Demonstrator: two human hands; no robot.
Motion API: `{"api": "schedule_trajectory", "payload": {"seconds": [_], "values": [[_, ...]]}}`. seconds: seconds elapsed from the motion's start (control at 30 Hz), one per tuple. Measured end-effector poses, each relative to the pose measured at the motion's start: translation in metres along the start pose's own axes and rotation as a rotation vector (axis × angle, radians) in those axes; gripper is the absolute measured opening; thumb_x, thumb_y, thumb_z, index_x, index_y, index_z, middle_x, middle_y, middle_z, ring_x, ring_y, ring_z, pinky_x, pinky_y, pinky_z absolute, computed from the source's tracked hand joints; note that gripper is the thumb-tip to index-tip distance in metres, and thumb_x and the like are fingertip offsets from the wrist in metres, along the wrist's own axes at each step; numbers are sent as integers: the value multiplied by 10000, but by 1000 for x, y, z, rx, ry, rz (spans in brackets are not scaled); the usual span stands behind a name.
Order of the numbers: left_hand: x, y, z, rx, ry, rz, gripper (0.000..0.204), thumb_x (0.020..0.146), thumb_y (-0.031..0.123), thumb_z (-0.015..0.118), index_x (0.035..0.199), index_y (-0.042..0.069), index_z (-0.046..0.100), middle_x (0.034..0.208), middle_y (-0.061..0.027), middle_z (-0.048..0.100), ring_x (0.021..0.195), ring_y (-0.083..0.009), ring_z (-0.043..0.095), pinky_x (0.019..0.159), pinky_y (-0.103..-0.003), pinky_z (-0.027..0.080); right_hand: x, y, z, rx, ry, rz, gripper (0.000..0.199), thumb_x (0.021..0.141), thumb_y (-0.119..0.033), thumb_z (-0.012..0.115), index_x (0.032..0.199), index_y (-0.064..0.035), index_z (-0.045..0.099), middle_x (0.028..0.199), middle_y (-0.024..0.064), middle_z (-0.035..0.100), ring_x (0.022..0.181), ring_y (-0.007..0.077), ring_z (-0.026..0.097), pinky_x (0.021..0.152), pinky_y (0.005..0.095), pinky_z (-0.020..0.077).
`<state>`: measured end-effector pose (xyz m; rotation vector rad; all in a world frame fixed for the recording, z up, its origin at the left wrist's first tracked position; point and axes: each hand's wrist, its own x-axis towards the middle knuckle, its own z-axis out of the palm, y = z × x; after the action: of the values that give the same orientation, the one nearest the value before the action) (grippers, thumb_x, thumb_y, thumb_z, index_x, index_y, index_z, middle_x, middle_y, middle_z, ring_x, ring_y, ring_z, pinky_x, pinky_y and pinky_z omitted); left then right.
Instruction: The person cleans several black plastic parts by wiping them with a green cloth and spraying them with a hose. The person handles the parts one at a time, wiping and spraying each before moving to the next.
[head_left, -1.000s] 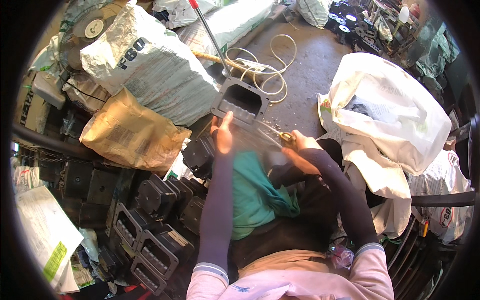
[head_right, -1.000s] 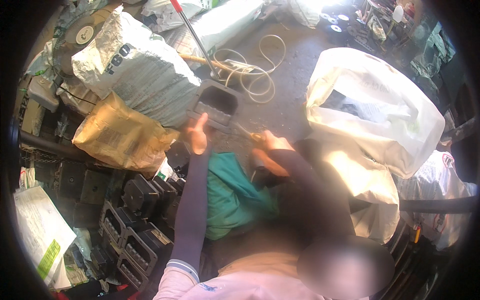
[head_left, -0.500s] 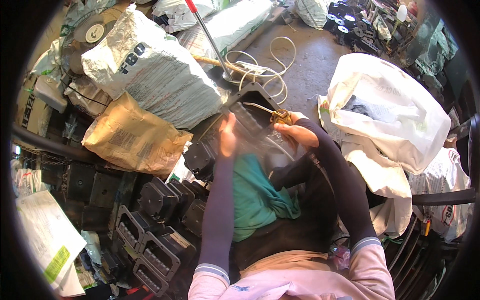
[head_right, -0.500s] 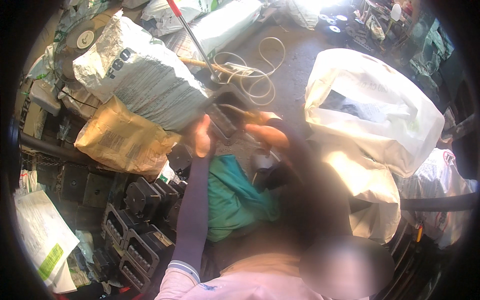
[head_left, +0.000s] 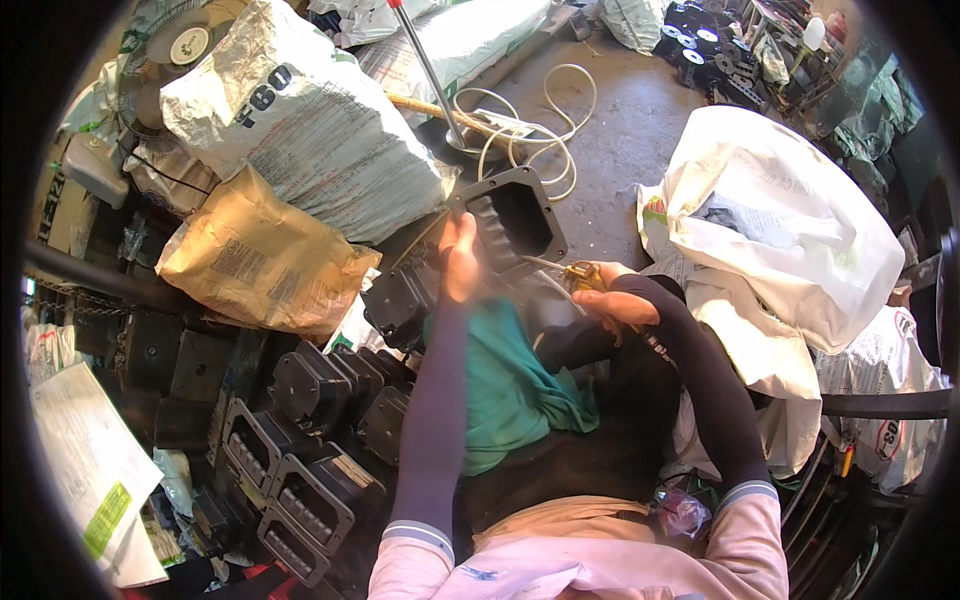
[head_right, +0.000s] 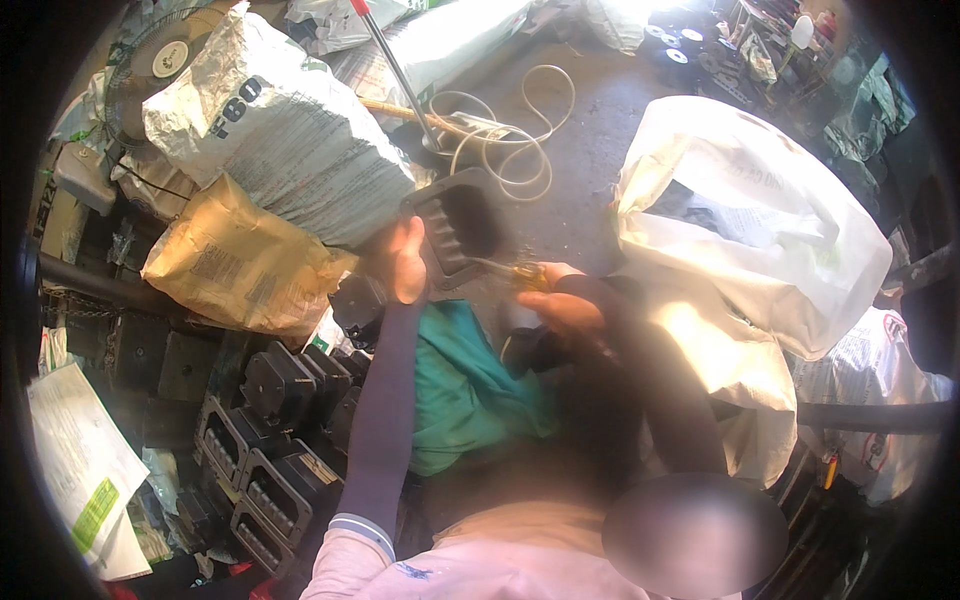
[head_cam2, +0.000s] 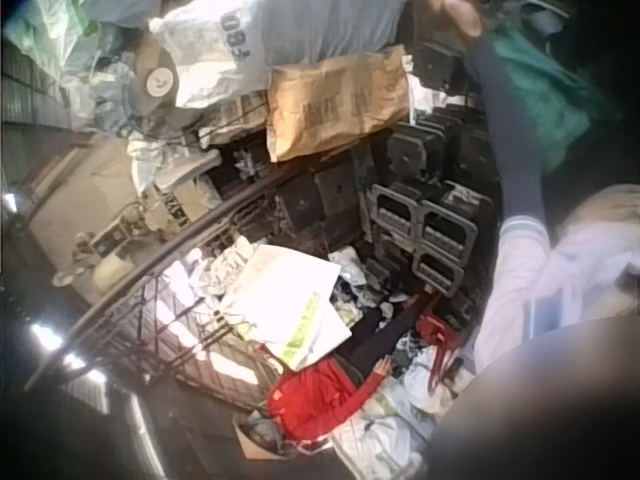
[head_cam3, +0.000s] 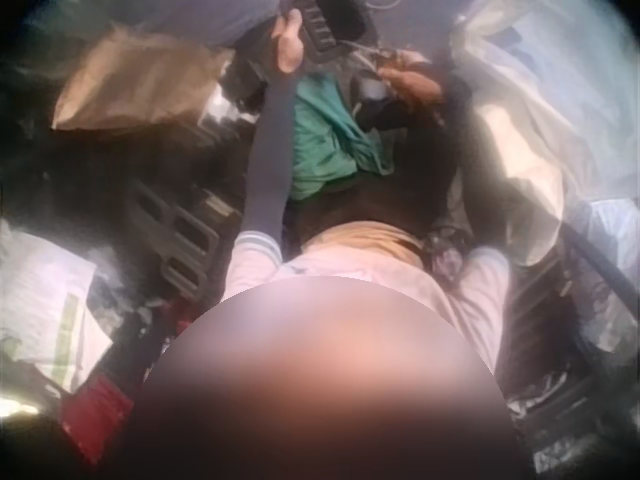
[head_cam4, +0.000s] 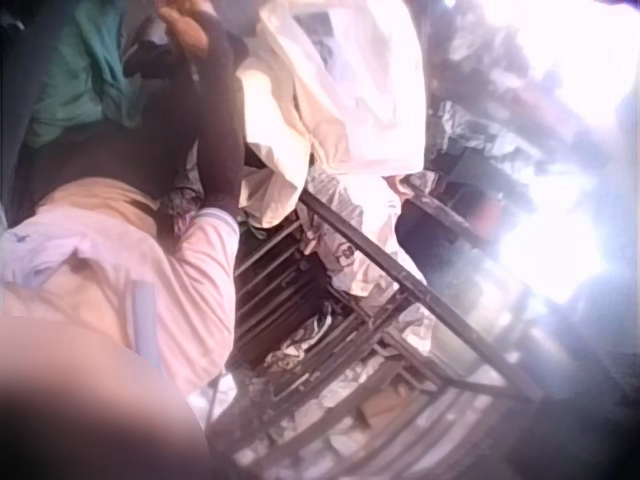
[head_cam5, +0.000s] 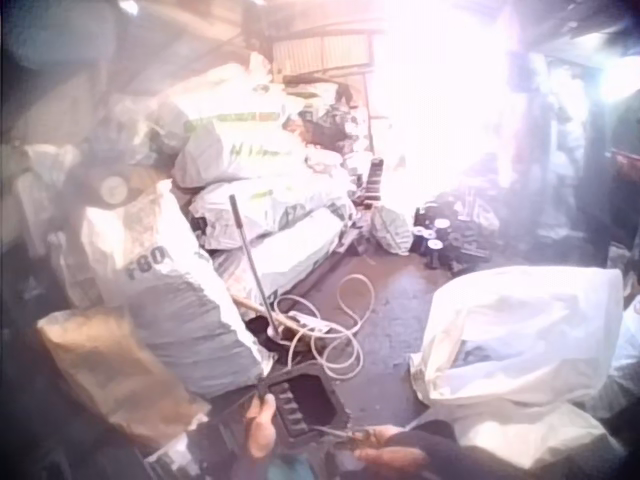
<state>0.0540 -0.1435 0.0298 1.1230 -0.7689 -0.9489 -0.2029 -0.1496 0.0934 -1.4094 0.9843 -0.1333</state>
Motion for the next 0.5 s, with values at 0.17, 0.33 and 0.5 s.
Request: {"api": "schedule_trajectory", "payload": {"seconds": [0.17, 0.33, 0.5], "values": [[-6, 10, 5, 112, -1, 2, 448, 1039, 269, 511, 1374, -28, 515, 1364, -85, 555, 1193, -188, 527, 1053, -311, 367, 4, -9, 6, -7, 196, -220, 278, 951, -226, 628, 1129, -22, 563, 856, 90, 629, 756, 187, 620, 682, 328, 513], [-1, 6, 5, -64, -6, -120, 461, 1039, 269, 508, 1407, -7, 485, 1344, -98, 559, 1171, -194, 548, 1039, -306, 388, 9, -34, 20, -369, 435, -276, 505, 890, -352, 660, 1203, 19, 520, 1010, 299, 643, 995, 439, 628, 851, 452, 492], [-1, 2, 3, -160, -77, -153, 488, 1044, 269, 501, 1443, -5, 438, 1335, -91, 552, 1199, -182, 525, 1054, -303, 379, 18, -52, 36, -460, 401, -231, 507, 896, -330, 647, 1235, 14, 492, 982, 311, 659, 947, 475, 641, 815, 486, 503]]}}
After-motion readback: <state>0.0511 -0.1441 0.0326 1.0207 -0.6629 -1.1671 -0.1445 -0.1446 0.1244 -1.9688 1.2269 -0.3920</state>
